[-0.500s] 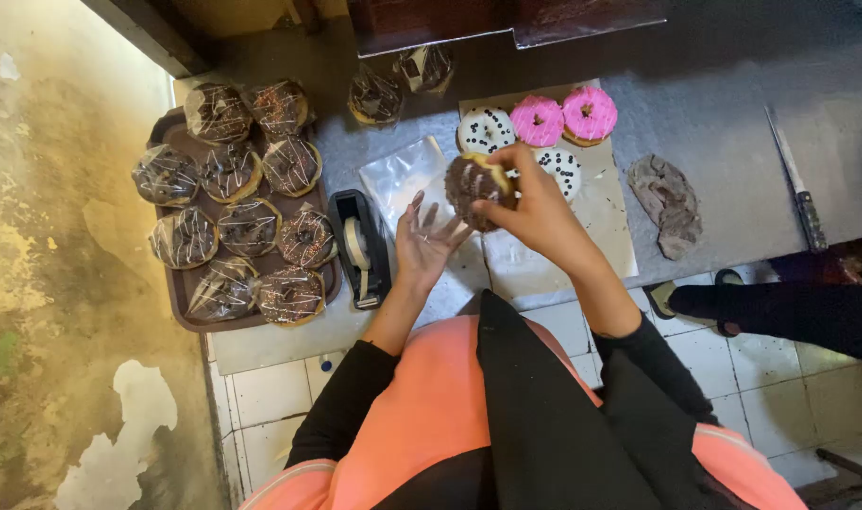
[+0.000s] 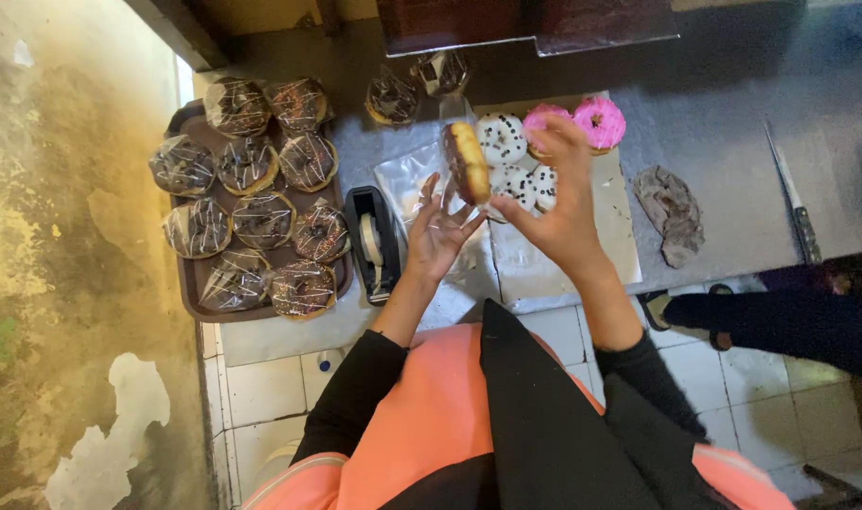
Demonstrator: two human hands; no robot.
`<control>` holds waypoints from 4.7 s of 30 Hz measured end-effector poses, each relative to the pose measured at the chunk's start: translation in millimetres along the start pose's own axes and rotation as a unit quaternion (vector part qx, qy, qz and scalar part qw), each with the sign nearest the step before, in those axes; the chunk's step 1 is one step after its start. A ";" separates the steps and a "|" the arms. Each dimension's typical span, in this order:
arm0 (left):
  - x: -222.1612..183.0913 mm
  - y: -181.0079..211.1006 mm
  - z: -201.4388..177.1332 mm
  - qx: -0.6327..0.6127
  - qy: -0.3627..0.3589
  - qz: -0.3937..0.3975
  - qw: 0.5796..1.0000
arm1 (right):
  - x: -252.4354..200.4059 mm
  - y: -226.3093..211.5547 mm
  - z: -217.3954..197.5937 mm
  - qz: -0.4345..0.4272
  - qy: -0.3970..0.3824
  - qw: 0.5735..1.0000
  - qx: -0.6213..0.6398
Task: The person places donuts into plastic bags by hand and seals them using a tape dispenser.
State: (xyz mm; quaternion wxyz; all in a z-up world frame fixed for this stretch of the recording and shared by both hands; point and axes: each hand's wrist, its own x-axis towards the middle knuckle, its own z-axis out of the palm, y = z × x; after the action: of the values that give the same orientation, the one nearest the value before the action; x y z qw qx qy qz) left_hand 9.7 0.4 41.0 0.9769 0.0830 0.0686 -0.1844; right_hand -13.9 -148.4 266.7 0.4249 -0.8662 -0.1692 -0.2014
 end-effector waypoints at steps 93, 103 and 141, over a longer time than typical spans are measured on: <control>-212.9 133.1 77.3 0.725 -0.146 0.334 0.585 | -131.4 -115.3 132.8 0.265 0.023 0.906 0.330; -216.8 142.6 63.8 0.651 -0.088 0.196 0.729 | -132.3 -109.3 117.2 0.275 -0.093 0.900 0.324; -196.0 109.3 -16.8 0.262 0.232 0.200 0.915 | -139.2 -42.9 199.8 0.377 0.011 0.894 0.242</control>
State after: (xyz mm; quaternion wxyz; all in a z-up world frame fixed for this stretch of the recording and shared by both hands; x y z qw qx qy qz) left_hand -132.3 172.3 71.9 0.8932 0.3887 0.2245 0.0277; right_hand -112.8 20.2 115.3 0.6673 -0.7331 0.1310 0.0110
